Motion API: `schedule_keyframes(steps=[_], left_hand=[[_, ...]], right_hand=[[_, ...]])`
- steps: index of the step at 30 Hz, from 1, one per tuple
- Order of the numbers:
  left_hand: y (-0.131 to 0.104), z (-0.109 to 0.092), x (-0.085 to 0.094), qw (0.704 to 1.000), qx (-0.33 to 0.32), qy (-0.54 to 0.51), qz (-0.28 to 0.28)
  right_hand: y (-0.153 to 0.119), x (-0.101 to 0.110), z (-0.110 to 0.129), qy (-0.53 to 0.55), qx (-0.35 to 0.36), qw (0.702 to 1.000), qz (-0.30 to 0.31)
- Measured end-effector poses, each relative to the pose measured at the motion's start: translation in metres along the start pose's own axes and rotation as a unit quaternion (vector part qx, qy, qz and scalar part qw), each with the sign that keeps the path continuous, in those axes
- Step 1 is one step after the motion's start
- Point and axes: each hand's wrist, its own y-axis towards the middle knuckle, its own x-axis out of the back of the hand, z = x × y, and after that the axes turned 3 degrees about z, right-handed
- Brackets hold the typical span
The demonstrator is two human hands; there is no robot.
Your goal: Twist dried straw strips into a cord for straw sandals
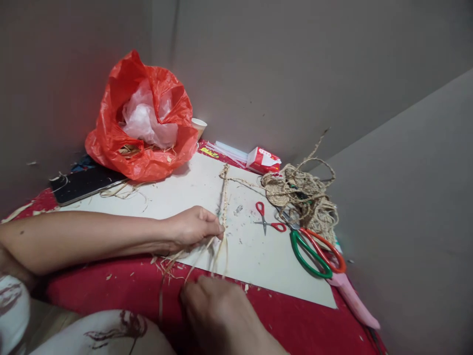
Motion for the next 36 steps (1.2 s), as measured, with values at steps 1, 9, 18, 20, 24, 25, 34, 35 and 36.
schedule_keyframes(steps=[1, 9, 18, 20, 24, 25, 34, 35, 36], left_hand=[[-0.001, -0.004, 0.001, 1.000, -0.002, -0.013, 0.009], [-0.007, -0.031, 0.012, 0.996, -0.011, -0.062, 0.062], [-0.009, -0.044, 0.024, 0.989, -0.053, -0.109, 0.084], [-0.011, -0.048, 0.026, 0.989, -0.055, -0.116, 0.079], [-0.011, -0.050, 0.028, 0.988, -0.062, -0.122, 0.078], [-0.011, -0.048, 0.028, 0.987, -0.065, -0.120, 0.082], [0.000, 0.005, 0.017, 0.994, -0.056, -0.050, 0.074], [0.002, 0.011, 0.016, 0.996, -0.055, -0.041, 0.064], [0.003, 0.017, 0.015, 0.996, -0.052, -0.030, 0.059]], right_hand=[[-0.005, 0.001, 0.004, 0.020, 0.020, 0.999, 0.016], [-0.006, 0.006, 0.014, 0.049, -0.029, 0.998, -0.013], [0.052, 0.005, 0.029, -0.042, -0.026, 0.998, 0.047], [0.047, 0.004, 0.027, -0.031, -0.009, 0.997, 0.067], [0.012, 0.000, 0.005, 0.034, -0.085, 0.993, 0.069], [0.001, 0.002, -0.005, 0.067, -0.115, 0.989, 0.065], [-0.087, 0.056, -0.138, 0.110, -0.392, 0.873, -0.268], [-0.089, 0.061, -0.149, 0.107, -0.402, 0.859, -0.299], [-0.088, 0.065, -0.158, 0.108, -0.405, 0.848, -0.324]])
